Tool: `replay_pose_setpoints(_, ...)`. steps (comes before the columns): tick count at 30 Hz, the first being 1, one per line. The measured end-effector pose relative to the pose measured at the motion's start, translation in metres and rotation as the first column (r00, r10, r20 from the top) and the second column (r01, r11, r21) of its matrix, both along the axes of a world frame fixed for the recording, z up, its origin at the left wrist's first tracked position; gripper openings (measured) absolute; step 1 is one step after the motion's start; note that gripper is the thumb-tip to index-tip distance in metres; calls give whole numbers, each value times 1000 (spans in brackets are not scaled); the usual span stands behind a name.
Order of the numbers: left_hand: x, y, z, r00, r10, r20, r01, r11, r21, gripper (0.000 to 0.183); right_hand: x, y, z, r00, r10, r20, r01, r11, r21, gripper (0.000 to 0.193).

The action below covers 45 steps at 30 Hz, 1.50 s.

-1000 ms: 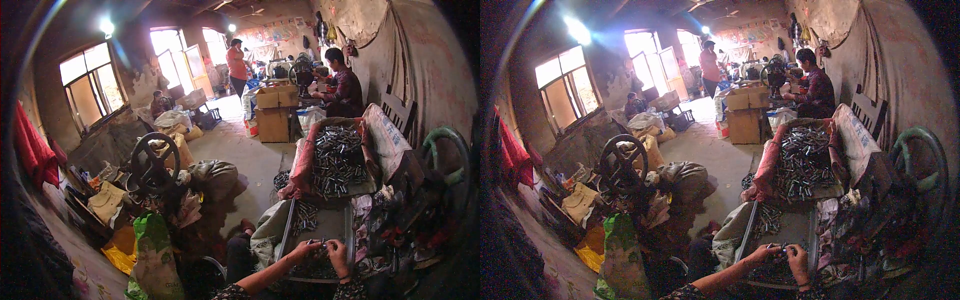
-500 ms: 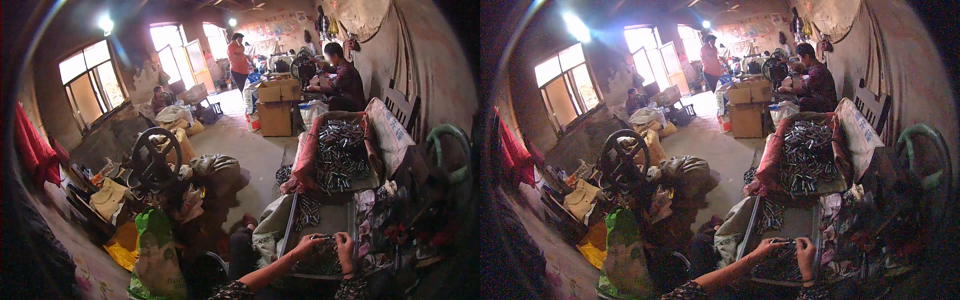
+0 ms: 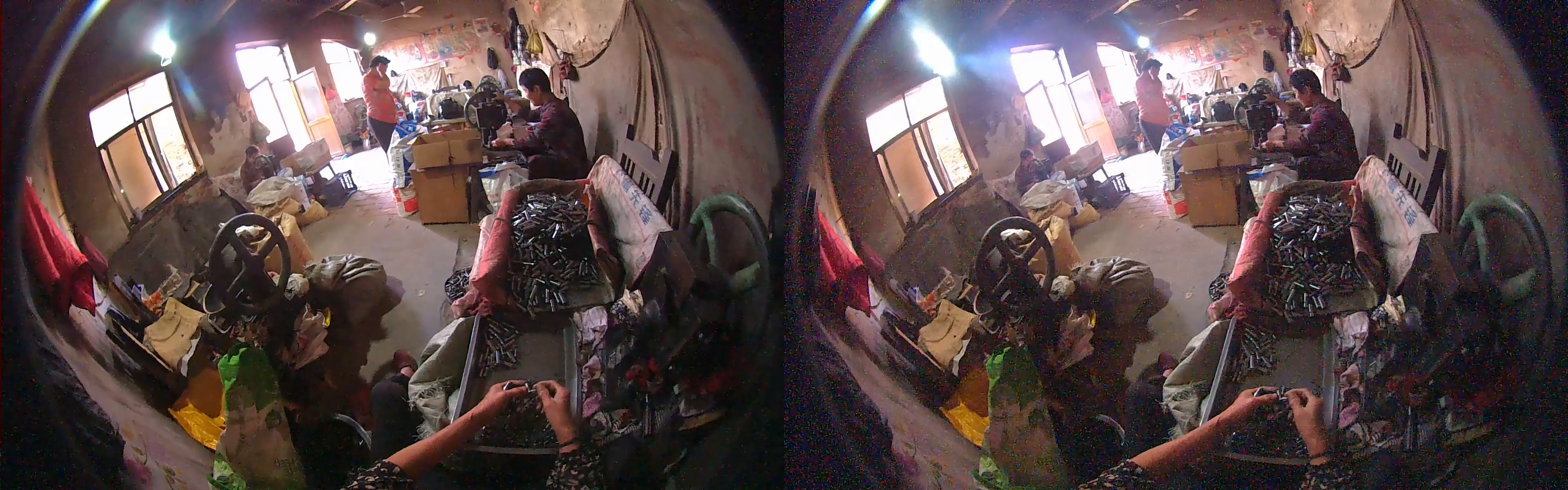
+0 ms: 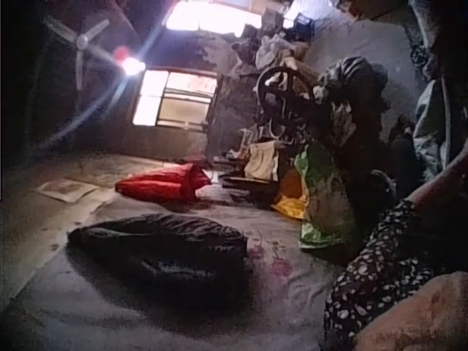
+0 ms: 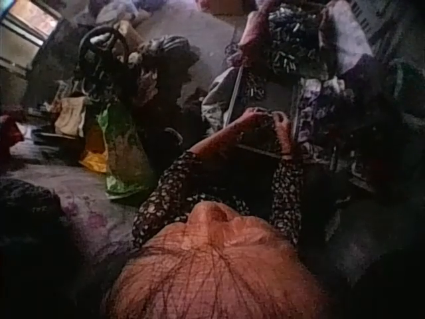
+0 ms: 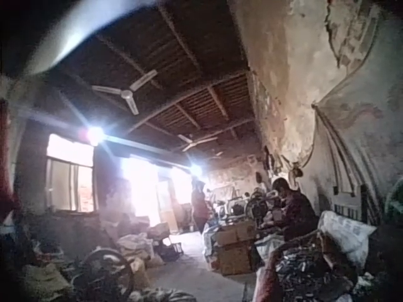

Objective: The person assembles small metal parts by hand, then places the assembled components into a tray.

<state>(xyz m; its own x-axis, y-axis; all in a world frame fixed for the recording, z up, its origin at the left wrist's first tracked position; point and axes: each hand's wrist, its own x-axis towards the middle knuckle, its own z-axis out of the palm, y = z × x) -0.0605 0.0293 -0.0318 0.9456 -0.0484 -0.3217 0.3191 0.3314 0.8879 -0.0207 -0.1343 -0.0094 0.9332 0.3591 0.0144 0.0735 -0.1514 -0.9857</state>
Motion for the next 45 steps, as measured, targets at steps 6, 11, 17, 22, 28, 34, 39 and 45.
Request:
replay_pose_setpoints(6,-1,1,-3,999,30,-39,-32,998,-45,30,-4,6,-10,978,-46,202,71,991,-115,19)
replay_pose_setpoints(11,-9,-6,-3,991,17,135,-34,992,125,31,-11,2,-15,968,-59,244,99,983,-153,17)
replay_pose_setpoints(17,-1,-1,-19,995,75,66,-83,988,130,27,-6,-1,-15,992,-126,25,126,992,-20,18)
replay_pose_setpoints(22,-2,6,12,995,82,51,-84,996,42,28,3,10,4,996,-33,-82,40,995,86,21)
replay_pose_setpoints(28,4,-11,12,998,65,19,-65,998,14,26,13,-8,-15,998,-15,-61,19,998,61,23)
replay_pose_setpoints(34,3,-1,17,999,48,-7,-48,998,29,26,9,3,6,963,-27,267,53,994,-90,20)
replay_pose_setpoints(39,-4,9,-5,990,-13,138,-18,976,218,29,-1,11,-9,951,-20,307,25,1000,-12,17)
replay_pose_setpoints(45,-14,-12,29,992,-102,81,101,995,11,27,-2,-9,-8,1000,14,14,-15,992,122,17)
